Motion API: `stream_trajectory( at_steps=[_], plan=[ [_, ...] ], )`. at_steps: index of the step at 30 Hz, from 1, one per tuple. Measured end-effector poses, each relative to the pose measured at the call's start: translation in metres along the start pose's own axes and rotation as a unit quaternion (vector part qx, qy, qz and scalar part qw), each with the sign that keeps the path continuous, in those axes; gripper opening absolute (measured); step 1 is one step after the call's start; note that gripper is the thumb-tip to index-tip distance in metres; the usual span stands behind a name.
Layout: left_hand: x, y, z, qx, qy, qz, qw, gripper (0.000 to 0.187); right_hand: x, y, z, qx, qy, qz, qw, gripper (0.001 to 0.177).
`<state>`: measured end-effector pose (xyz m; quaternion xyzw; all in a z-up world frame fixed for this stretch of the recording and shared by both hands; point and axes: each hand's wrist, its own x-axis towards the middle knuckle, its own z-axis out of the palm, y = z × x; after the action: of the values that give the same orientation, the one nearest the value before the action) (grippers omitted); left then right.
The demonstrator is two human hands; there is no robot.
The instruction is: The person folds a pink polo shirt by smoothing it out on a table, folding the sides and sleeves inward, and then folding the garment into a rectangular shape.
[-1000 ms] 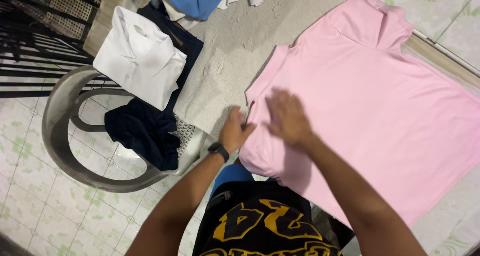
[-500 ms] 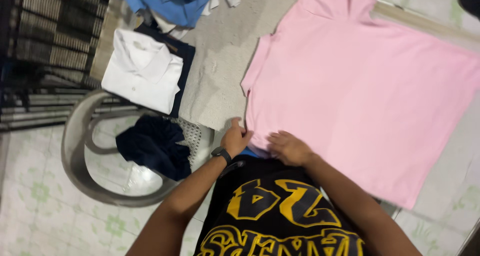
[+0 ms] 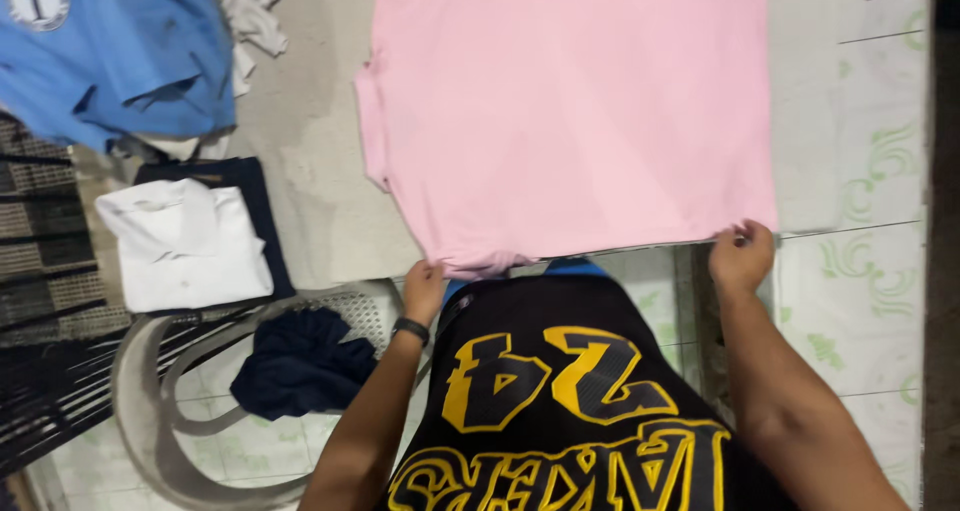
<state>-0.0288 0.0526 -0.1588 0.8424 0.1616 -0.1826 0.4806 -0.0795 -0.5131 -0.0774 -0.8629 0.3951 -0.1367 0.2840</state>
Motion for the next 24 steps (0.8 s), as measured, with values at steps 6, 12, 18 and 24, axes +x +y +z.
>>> stream_trajectory(
  at_steps=[6, 12, 18, 24],
  plan=[
    [-0.024, 0.018, 0.005, 0.038, 0.11, 0.0, 0.993, 0.029, 0.043, 0.055, -0.016, 0.018, -0.007, 0.115, 0.993, 0.06],
    [-0.035, 0.059, 0.018, -0.023, 0.113, -0.043, 0.992, 0.041, 0.062, 0.058, -0.021, 0.019, -0.077, 0.165, 0.983, 0.064],
    [-0.051, 0.067, 0.018, -0.162, -0.032, -0.05, 0.985, 0.046, 0.079, 0.057, -0.035, -0.004, -0.09, 0.058, 0.994, 0.046],
    [-0.068, 0.053, 0.027, -0.069, 0.067, -0.053, 0.994, 0.038, 0.081, 0.028, -0.053, 0.02, -0.177, 0.156, 0.972, 0.026]
  ],
)
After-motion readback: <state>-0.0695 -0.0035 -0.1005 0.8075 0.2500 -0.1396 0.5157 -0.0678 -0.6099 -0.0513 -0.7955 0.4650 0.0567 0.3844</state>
